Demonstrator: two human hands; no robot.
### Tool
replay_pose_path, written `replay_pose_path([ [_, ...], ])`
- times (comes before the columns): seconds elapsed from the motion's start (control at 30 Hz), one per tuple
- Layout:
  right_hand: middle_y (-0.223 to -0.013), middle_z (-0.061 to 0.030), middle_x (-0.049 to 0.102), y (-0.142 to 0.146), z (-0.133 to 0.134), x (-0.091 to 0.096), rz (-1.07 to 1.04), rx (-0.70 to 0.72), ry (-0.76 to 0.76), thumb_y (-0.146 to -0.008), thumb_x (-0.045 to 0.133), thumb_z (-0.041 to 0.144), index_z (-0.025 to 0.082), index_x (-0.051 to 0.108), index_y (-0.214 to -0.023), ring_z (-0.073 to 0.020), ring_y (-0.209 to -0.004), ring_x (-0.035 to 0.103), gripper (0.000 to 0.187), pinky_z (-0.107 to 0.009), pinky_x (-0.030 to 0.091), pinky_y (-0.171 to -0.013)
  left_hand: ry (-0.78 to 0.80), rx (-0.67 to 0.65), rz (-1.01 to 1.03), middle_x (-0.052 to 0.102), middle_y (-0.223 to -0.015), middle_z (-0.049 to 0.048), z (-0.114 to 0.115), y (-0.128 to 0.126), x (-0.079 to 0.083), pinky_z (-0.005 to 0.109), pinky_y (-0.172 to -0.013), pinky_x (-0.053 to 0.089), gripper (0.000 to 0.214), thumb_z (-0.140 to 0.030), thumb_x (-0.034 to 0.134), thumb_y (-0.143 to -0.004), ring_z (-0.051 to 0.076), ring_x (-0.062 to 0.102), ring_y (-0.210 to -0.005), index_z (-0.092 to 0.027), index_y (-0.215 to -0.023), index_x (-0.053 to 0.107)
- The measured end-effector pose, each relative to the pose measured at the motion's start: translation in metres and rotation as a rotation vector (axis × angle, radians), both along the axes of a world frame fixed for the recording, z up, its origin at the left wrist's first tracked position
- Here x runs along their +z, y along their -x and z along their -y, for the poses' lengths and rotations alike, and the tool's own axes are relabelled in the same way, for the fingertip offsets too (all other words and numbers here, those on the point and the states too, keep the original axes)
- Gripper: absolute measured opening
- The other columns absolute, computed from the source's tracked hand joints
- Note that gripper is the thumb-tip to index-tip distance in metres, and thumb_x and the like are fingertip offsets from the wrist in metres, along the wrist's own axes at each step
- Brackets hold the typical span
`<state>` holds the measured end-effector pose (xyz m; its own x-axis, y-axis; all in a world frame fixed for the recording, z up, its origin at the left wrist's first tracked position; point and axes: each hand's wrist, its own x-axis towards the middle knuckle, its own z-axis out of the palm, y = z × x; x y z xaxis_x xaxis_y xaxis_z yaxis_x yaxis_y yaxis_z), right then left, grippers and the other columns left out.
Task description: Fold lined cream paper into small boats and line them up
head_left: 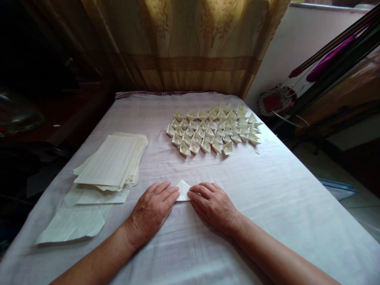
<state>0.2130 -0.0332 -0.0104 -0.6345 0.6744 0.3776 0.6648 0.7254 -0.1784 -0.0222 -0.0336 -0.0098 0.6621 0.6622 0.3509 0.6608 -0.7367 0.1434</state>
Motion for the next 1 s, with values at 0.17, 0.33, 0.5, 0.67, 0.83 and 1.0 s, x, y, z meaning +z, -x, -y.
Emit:
replay_pose_path([
  [0.17,-0.104,-0.0078,0.068,0.002,-0.002,0.002,0.029,-0.025,0.041,-0.091,0.058,0.017,0.018,0.064,-0.111,-0.0210,-0.096,0.058,0.021,-0.034,0.045,-0.081,0.019,0.028,0.010,0.071,-0.113,0.0060,-0.001,-0.002,0.000,0.042,-0.098,0.044,0.029,-0.016,0.052,-0.092,0.023,0.058,-0.109,-0.022,-0.117,0.065],
  [0.33,-0.100,-0.0063,0.070,-0.001,-0.001,0.000,-0.027,-0.050,0.033,-0.096,0.052,0.019,0.019,0.066,-0.104,-0.0197,-0.091,0.059,0.017,-0.034,0.043,-0.079,-0.011,0.058,0.049,0.070,-0.092,0.0039,0.000,-0.004,0.006,0.037,-0.086,0.045,0.020,-0.022,0.049,-0.097,0.020,0.059,-0.091,-0.022,-0.099,0.069],
  [0.5,-0.095,-0.0043,0.071,0.001,-0.002,-0.004,-0.196,-0.169,0.131,-0.096,0.053,0.021,0.020,0.067,-0.086,-0.0184,-0.087,0.059,0.017,-0.033,0.041,-0.079,0.100,0.160,0.078,0.065,-0.086,0.0034,-0.006,-0.004,0.003,0.035,-0.081,0.044,0.021,-0.027,0.049,-0.098,0.020,0.056,-0.085,-0.021,-0.086,0.064],
  [0.67,-0.091,-0.0046,0.069,0.008,-0.003,-0.008,-0.263,-0.318,0.197,-0.092,0.057,0.021,0.020,0.065,-0.078,-0.0198,-0.088,0.058,0.016,-0.035,0.040,-0.081,0.177,0.261,0.105,0.064,-0.092,0.0056,-0.012,-0.006,-0.001,0.038,-0.082,0.045,0.020,-0.029,0.050,-0.096,0.022,0.055,-0.089,-0.019,-0.081,0.059],
  [0.83,-0.089,-0.0041,0.068,0.013,-0.003,-0.010,-0.272,-0.411,0.193,-0.088,0.060,0.021,0.021,0.063,-0.072,-0.0205,-0.087,0.056,0.016,-0.035,0.037,-0.079,0.200,0.295,0.154,0.064,-0.097,0.0063,-0.012,-0.008,-0.002,0.039,-0.083,0.044,0.016,-0.026,0.055,-0.092,0.024,0.055,-0.094,-0.020,-0.078,0.058],
  [1.0,-0.088,-0.0028,0.068,0.016,-0.004,-0.009,-0.261,-0.455,0.203,-0.086,0.063,0.021,0.021,0.062,-0.069,-0.0200,-0.087,0.056,0.016,-0.035,0.036,-0.079,0.204,0.317,0.131,0.064,-0.100,0.0074,-0.011,-0.010,0.000,0.041,-0.085,0.045,0.018,-0.026,0.051,-0.093,0.025,0.055,-0.096,-0.019,-0.080,0.060],
])
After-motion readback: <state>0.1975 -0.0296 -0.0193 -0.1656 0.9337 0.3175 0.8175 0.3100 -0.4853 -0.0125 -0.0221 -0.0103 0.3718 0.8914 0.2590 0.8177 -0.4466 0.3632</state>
